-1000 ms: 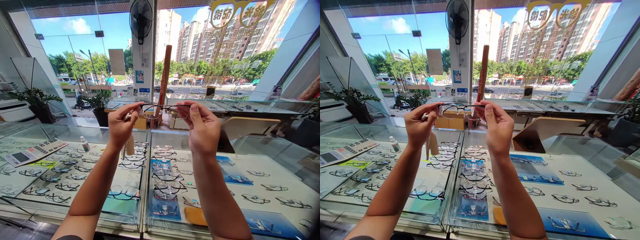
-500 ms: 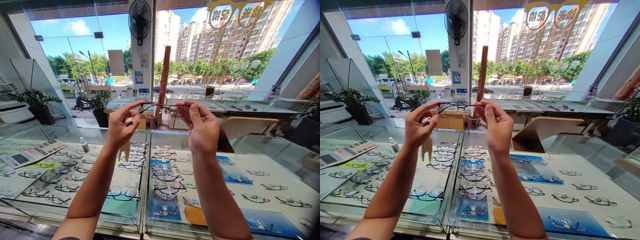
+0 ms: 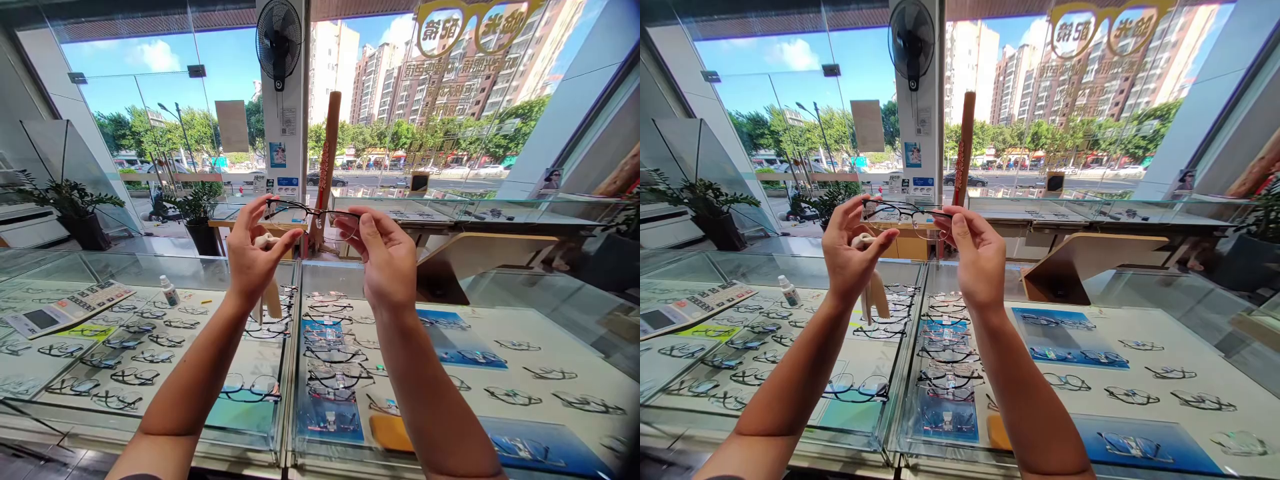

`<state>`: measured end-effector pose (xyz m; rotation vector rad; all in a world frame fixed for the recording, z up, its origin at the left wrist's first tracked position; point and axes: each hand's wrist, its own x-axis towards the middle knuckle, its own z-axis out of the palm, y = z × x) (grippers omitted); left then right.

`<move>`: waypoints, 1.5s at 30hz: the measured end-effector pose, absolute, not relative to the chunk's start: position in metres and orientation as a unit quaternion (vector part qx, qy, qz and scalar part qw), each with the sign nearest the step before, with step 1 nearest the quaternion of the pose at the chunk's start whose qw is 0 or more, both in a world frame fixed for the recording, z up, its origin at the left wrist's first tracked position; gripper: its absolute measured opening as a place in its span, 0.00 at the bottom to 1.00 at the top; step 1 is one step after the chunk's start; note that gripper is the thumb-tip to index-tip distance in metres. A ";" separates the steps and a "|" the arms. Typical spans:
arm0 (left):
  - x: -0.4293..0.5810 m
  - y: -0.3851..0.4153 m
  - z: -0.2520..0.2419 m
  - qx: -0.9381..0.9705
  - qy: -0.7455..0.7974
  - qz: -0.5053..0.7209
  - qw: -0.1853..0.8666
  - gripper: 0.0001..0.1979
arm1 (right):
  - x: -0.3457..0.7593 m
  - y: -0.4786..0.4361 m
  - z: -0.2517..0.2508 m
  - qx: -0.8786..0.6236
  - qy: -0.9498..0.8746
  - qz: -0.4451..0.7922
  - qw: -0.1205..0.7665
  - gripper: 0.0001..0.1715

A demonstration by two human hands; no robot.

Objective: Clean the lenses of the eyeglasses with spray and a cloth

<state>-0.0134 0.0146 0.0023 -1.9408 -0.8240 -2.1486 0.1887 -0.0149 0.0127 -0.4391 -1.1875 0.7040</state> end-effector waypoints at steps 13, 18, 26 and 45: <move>-0.009 0.013 0.002 -0.647 -0.252 -0.720 -0.028 0.35 | 0.181 -0.010 0.006 -0.198 -0.561 0.279 0.754 0.10; -0.011 0.014 0.004 -0.643 -0.249 -0.720 -0.079 0.37 | 0.182 -0.012 0.009 -0.235 -0.574 0.246 0.744 0.10; -0.017 0.020 0.004 -0.663 -0.213 -0.714 -0.073 0.36 | 0.191 -0.010 0.013 -0.282 -0.614 0.280 0.682 0.08; -0.015 0.009 0.005 -0.758 -0.231 -0.591 -0.151 0.42 | 0.200 0.000 0.011 -0.230 -0.697 0.408 0.543 0.18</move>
